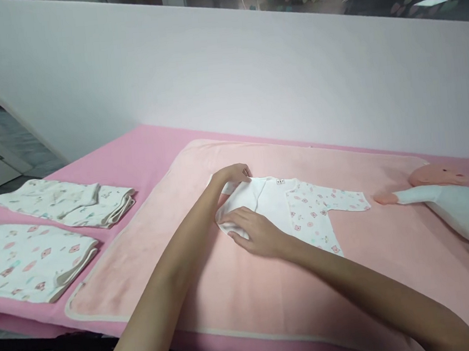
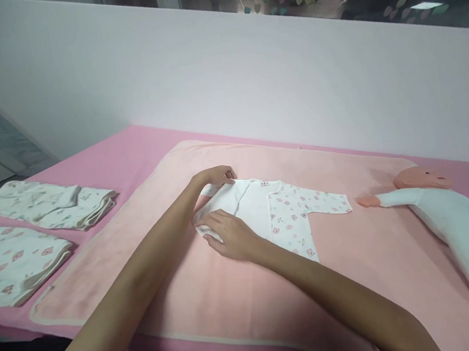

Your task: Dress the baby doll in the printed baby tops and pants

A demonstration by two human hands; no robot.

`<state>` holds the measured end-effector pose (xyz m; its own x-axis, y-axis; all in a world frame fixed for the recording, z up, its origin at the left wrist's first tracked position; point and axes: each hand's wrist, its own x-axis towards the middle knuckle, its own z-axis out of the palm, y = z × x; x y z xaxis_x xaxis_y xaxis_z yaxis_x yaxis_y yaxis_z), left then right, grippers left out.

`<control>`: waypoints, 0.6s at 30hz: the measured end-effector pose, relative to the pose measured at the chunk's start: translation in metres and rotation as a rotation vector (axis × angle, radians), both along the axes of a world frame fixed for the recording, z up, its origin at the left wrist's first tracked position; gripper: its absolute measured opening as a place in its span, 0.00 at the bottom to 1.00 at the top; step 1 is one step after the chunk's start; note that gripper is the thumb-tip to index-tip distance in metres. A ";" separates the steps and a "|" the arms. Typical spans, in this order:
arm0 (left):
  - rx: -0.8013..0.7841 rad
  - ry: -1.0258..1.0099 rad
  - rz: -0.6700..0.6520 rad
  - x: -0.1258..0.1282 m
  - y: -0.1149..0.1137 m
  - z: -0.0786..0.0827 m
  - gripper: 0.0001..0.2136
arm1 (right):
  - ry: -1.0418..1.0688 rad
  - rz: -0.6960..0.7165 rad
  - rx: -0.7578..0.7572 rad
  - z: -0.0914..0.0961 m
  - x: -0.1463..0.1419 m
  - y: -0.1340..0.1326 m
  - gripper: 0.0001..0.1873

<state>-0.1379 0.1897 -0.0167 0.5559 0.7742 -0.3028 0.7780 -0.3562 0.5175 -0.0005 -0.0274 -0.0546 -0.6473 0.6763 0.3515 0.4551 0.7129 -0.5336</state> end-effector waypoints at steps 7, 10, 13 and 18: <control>0.136 0.056 -0.019 0.021 -0.011 0.001 0.24 | -0.223 0.092 -0.006 -0.021 0.008 -0.022 0.34; 0.241 0.074 -0.074 0.035 -0.029 -0.001 0.25 | -0.243 0.126 -0.031 -0.019 0.005 -0.029 0.36; 0.440 0.087 -0.108 0.042 -0.056 -0.015 0.26 | -0.252 0.200 -0.059 -0.007 0.010 -0.043 0.36; 0.577 -0.001 -0.174 0.030 -0.108 -0.049 0.32 | -0.202 0.034 0.014 0.013 0.061 -0.076 0.26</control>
